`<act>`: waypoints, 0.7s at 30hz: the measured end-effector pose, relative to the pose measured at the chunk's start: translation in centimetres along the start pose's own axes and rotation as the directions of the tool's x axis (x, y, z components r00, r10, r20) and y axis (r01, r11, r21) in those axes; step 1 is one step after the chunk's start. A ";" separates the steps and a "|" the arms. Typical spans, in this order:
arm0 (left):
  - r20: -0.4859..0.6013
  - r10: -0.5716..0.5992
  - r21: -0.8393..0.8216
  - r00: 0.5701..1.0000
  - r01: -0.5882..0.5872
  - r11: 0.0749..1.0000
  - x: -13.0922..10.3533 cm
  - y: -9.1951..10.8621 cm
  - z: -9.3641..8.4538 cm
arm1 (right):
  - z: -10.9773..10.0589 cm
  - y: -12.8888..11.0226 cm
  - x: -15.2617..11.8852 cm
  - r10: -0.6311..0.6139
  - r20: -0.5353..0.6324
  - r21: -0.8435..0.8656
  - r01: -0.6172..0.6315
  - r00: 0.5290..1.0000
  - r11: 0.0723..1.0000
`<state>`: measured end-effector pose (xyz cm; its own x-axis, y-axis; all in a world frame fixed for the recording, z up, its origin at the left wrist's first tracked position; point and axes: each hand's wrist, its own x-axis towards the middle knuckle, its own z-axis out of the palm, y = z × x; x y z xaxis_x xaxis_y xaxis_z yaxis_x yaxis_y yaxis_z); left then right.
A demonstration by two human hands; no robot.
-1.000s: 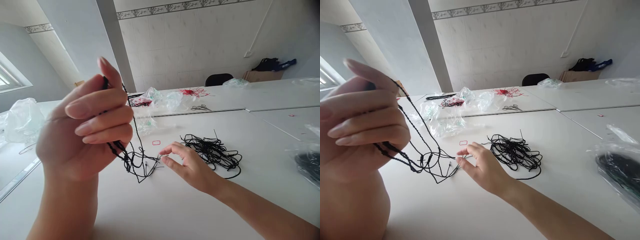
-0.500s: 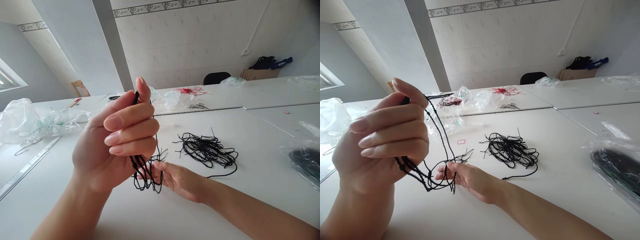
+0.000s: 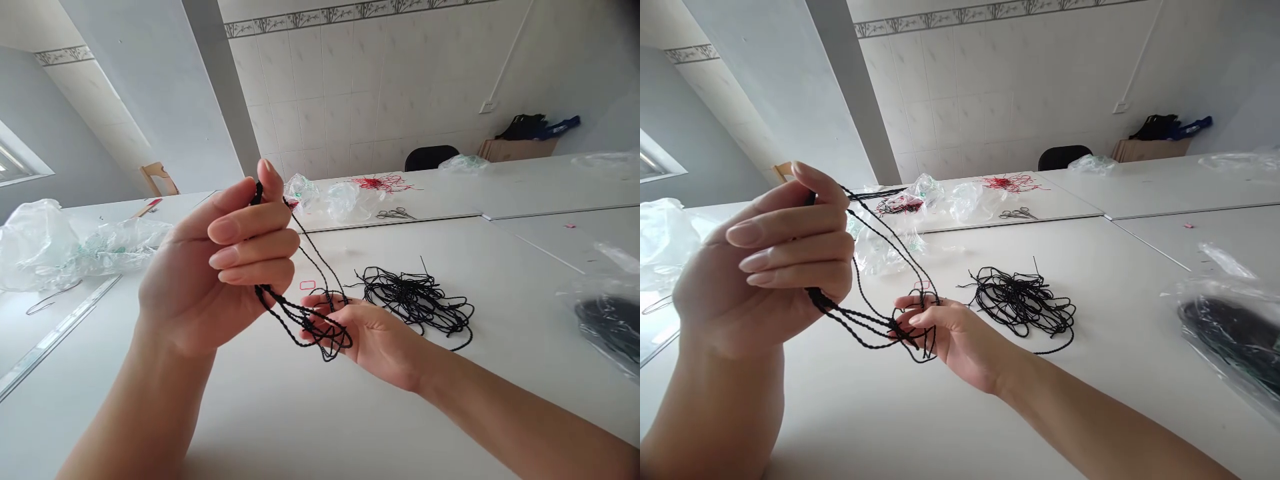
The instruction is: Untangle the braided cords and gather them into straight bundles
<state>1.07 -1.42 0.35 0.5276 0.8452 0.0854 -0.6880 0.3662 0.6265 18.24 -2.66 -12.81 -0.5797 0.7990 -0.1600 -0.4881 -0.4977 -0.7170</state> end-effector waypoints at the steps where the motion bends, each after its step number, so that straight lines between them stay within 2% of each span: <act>1: -0.007 0.004 0.003 1.000 -0.004 1.000 0.1 0.1 -0.1 | -0.1 -0.2 -0.1 -0.012 -0.017 -0.010 0.012 1.000 1.000; 5: -0.015 0.016 0.036 1.000 -0.015 0.999 0.5 0.3 -0.5 | -0.3 -0.6 -0.1 -0.099 -0.071 -0.069 0.094 0.993 0.993; 13: 0.064 -0.005 0.206 0.998 -0.008 0.979 1.5 0.4 -1.7 | -0.6 -1.4 0.1 -0.234 -0.189 -0.115 0.215 0.954 0.970; 21: 0.098 -0.004 0.239 0.995 -0.020 0.971 1.3 0.6 -1.8 | -0.5 -2.0 -0.2 -0.225 -0.217 -0.096 0.209 0.950 0.973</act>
<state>0.47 0.59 -0.54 0.5766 0.8014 0.1590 -0.5597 0.2457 0.7914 19.64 -1.66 -11.69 -0.2989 0.9443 -0.1377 -0.5338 -0.2851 -0.7961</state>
